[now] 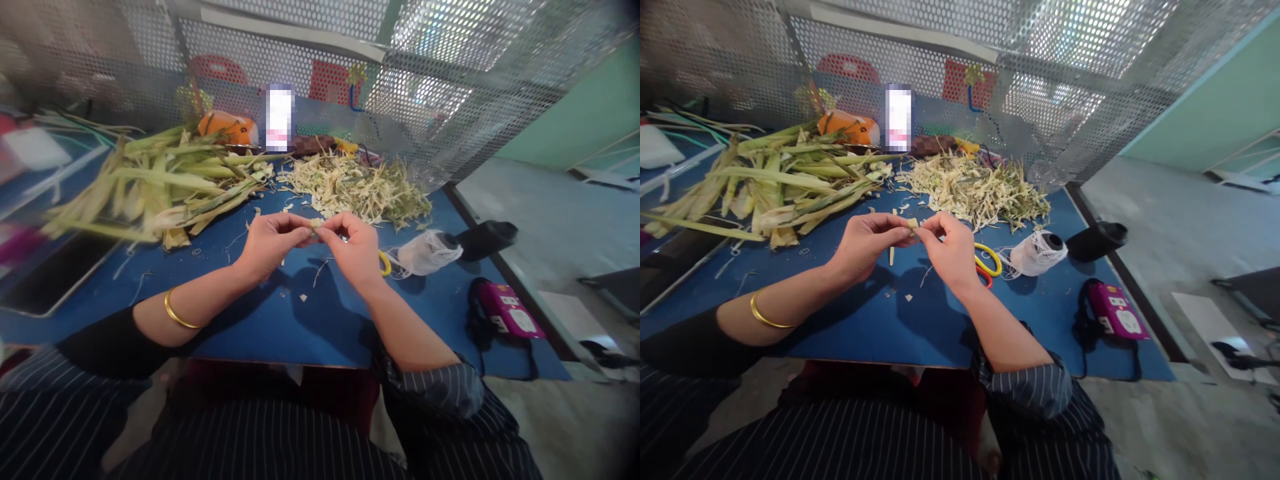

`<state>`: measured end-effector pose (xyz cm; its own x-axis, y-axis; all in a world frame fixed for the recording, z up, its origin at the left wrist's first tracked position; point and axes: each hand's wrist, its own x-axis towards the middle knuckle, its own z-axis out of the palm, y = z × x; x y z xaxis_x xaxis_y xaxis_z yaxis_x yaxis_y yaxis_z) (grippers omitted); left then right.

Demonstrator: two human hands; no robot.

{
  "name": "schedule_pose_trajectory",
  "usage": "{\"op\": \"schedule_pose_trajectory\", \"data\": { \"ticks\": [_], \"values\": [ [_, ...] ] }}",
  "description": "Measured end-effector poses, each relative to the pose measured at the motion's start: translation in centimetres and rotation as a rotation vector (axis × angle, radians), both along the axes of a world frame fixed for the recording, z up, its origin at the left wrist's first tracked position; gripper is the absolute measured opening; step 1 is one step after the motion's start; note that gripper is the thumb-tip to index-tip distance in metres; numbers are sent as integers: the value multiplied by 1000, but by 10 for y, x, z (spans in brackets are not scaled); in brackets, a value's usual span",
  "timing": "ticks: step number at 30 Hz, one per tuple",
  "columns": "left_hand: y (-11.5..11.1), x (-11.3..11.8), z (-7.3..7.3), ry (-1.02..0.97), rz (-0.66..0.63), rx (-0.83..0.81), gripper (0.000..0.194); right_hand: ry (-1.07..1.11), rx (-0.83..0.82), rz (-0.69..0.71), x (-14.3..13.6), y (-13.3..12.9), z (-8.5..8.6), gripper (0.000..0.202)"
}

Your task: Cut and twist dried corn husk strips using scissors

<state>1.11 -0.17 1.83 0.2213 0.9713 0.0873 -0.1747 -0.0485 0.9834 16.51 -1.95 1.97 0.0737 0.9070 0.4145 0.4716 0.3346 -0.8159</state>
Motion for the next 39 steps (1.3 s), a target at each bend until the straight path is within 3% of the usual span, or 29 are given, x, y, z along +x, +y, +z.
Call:
{"op": "schedule_pose_trajectory", "data": {
  "ticks": [8,11,14,18,30,39],
  "values": [
    [1,0,-2,7,-10,-46,16,19,-54,41,3,2,1,11],
    [2,-1,-1,-55,-23,-146,21,-56,78,81,5,2,4,2],
    [3,-2,0,-84,-32,-225,21,-211,250,123,7,2,6,8],
    [2,-3,0,-110,-47,-256,18,-318,332,121,7,1,3,8],
    [2,2,-5,-138,30,-123,10,-246,283,38,0,-2,-2,5],
    [1,3,-9,-61,34,11,11,-26,47,-5,-1,0,0,5]
  ]
}}
